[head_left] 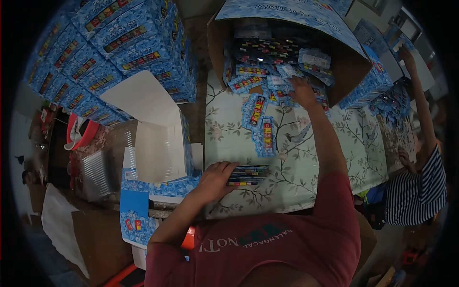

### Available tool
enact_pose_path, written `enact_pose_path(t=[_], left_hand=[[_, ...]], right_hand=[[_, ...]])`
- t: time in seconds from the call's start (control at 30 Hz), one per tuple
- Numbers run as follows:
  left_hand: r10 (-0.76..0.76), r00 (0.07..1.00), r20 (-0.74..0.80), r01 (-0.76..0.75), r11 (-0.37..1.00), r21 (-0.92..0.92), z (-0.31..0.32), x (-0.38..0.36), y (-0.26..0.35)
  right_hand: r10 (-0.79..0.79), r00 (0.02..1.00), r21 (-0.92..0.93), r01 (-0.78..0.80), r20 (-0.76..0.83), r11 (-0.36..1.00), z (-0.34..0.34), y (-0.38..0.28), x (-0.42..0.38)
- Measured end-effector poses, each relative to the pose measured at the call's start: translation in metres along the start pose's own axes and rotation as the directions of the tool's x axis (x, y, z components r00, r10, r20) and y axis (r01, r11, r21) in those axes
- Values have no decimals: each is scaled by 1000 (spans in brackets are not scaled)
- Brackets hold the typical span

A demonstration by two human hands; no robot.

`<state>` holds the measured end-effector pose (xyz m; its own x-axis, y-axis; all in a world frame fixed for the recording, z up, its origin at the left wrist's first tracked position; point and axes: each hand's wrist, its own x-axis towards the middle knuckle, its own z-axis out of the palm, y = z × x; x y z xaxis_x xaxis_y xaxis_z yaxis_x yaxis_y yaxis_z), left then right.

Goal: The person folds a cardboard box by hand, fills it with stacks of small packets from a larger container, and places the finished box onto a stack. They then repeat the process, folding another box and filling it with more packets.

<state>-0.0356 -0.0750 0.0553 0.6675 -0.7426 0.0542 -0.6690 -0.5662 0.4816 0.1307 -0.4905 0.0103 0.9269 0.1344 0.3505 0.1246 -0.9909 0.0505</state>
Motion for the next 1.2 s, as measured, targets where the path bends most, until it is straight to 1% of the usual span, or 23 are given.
enact_pose_path(t=[0.13, 0.2, 0.3, 0.33, 0.4, 0.43, 0.5, 0.53, 0.57, 0.63, 0.67, 0.7, 0.73, 0.77, 0.8, 0.93, 0.97, 1.0, 1.07, 1.1, 1.13, 1.17, 1.2], left_hand=[[25, 1000, 4, -25, 1000, 15, -1, -6, 3], [12, 1000, 16, -12, 1000, 23, -3, -7, 5], [-15, 999, -48, 16, 1000, 19, -4, -14, 3], [-22, 999, -49, 23, 1000, 16, -3, -16, 4], [-102, 992, -77, 105, 994, 23, -6, -23, 2], [-109, 992, -70, 111, 994, 24, -5, -27, 0], [-128, 984, -126, 125, 992, -31, 3, -36, -8], [-139, 984, -115, 135, 990, -38, 7, -39, -12], [-122, 983, -137, 110, 989, -97, 12, -42, -15], [-128, 982, -139, 104, 981, -166, 18, -48, -17], [-145, 957, -251, 106, 981, -165, 23, -48, -15], [-155, 919, -363, 103, 982, -160, 26, -48, -15], [-163, 921, -355, 109, 980, -170, 28, -48, -18], [-182, 927, -328, 93, 959, -269, 31, -48, -21], [-194, 934, -301, 76, 928, -364, 32, -47, -22], [-142, 921, -363, -8, 925, -380, 30, -31, -20], [-142, 939, -314, 19, 931, -365, 28, -27, -19], [-146, 954, -263, 47, 936, -348, 27, -23, -18], [-111, 968, -226, 33, 946, -323, 26, -14, -19], [-92, 978, -186, 33, 955, -296, 25, -10, -20], [-90, 977, -191, 29, 954, -299, 25, -8, -20], [-82, 972, -222, 17, 959, -282, 25, -7, -19], [-73, 965, -254, 4, 965, -263, 24, -4, -19]], right_hand=[[-14, 998, 67, 18, -55, 998, -12, -4, 1], [-4, 1000, 124, 2, 16, 992, -4, 8, 11], [19, 995, 91, -10, -99, 996, 2, 7, 20], [13, 995, 94, -4, -96, 996, 1, 4, 21], [118, 982, 38, -113, -145, 993, -8, -8, 25], [119, 983, 45, -114, -139, 992, -19, -24, 20], [66, 954, 395, 58, -293, 917, -54, -74, -7], [125, 990, 586, -61, -69, 808, -70, -98, -24], [135, 976, 719, -219, 173, 659, -79, -120, -45], [-73, 942, 830, -250, 327, 499, -80, -153, -90], [-78, 934, 829, -269, 349, 490, -82, -168, -105], [-161, 919, 831, -238, 361, 503, -88, -181, -115], [-240, 898, 832, -203, 368, 516, -91, -187, -123], [-244, 899, 861, -225, 364, 455, -88, -187, -128], [-241, 896, 858, -233, 372, 458, -88, -189, -131], [-383, 832, 877, -227, 401, 424, -95, -199, -127], [-447, 800, 889, -221, 401, 401, -97, -196, -124], [-437, 804, 885, -220, 403, 411, -91, -189, -121], [-209, 835, 861, -492, 508, 128, -72, -168, -104], [-206, 837, 862, -488, 507, 136, -73, -155, -88], [2, 739, 593, -542, 673, 595, -76, -143, -71], [276, 658, 132, -499, 701, 856, -77, -137, -64], [279, 658, 130, -501, 699, 856, -71, -138, -65]])
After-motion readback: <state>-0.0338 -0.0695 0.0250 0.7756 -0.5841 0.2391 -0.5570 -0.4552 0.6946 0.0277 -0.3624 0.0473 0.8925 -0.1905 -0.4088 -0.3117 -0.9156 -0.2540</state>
